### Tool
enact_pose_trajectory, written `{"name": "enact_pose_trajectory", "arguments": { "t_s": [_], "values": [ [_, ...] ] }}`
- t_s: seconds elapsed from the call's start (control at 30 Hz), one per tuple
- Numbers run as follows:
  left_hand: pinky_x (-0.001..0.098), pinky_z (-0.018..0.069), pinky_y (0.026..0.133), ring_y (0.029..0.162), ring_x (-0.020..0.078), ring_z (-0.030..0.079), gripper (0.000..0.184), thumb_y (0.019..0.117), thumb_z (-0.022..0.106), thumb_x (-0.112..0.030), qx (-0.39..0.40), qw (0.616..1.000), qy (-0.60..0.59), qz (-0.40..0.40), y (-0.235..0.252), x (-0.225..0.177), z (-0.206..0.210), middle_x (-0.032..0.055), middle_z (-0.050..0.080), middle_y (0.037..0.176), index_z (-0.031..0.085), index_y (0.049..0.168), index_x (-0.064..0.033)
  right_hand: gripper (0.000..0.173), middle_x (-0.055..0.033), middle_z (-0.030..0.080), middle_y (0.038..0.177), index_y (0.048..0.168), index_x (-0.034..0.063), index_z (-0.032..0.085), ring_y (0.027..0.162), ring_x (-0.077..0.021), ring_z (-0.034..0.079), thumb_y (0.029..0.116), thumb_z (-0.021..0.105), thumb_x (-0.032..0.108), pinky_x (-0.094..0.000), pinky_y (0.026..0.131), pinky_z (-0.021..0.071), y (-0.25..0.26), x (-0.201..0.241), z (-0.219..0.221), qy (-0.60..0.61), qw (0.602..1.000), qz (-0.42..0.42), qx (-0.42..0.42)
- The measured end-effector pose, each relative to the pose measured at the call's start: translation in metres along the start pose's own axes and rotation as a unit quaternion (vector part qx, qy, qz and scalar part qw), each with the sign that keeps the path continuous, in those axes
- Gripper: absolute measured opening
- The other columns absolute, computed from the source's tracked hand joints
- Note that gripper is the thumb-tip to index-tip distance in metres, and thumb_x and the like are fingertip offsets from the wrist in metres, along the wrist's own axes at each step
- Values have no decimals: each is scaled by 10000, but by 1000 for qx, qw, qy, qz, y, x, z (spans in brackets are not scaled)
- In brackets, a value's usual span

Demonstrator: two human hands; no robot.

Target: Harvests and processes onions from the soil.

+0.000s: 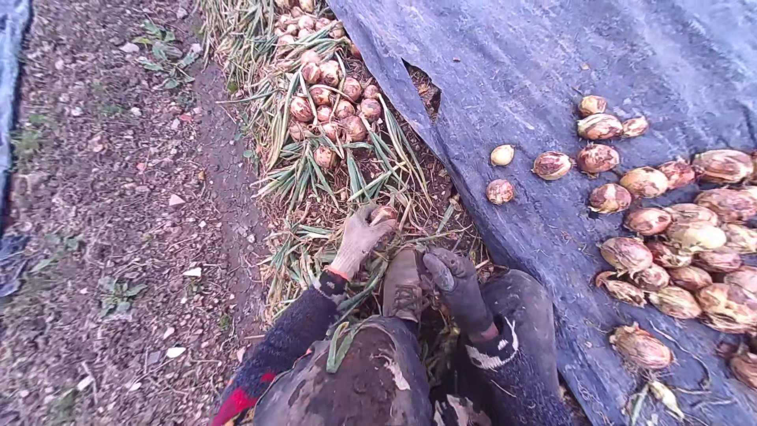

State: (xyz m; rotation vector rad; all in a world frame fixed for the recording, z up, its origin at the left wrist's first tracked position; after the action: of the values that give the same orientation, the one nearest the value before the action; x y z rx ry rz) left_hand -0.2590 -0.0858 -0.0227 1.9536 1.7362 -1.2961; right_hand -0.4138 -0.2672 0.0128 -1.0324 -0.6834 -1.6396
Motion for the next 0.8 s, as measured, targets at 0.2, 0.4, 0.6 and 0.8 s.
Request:
{"name": "enact_pose_trajectory", "arguments": {
  "t_s": [0.2,0.4,0.6,0.8],
  "values": [
    [413,630,678,738,263,709,351,892,759,-96,46,954,-289,-69,8,-28,-9,173,729,920,665,1203,38,548,-39,711,1081,1411,144,607,847,-109,652,1053,444,525,-347,792,567,25,-62,-37,-183,955,224,-60],
    [480,578,859,984,136,700,227,968,606,-373,176,958,206,96,-31,-59,46,-32,743,1057,754,1068,-235,638,-44,636,768,1129,144,655,575,-137,593,1014,343,688,-324,490,536,19,-65,-20,110,913,367,-141],
    [454,587,878,1070,150,699,227,993,584,-294,150,938,244,197,-8,-88,48,-30,734,1166,746,1139,-231,814,-17,575,656,932,158,635,490,-114,555,908,218,856,-285,392,485,31,-37,-30,297,877,344,-156],
    [578,556,893,1103,302,691,254,980,593,-293,-24,907,421,-4,78,-67,-63,78,724,1186,742,1170,-215,701,-30,684,752,1353,100,599,569,-156,654,1002,391,670,-332,521,585,17,66,-71,267,949,-151,-68]
  ]
}}
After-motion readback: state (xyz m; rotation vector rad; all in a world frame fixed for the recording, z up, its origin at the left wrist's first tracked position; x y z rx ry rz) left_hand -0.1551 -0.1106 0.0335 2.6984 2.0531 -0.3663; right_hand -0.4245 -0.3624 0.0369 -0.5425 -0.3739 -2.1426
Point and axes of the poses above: each hand's wrist, its own y-axis towards the middle knuckle, its own z-axis out of the palm, x = y × z, the point moved 2 cm from there along y, towards the middle knuckle
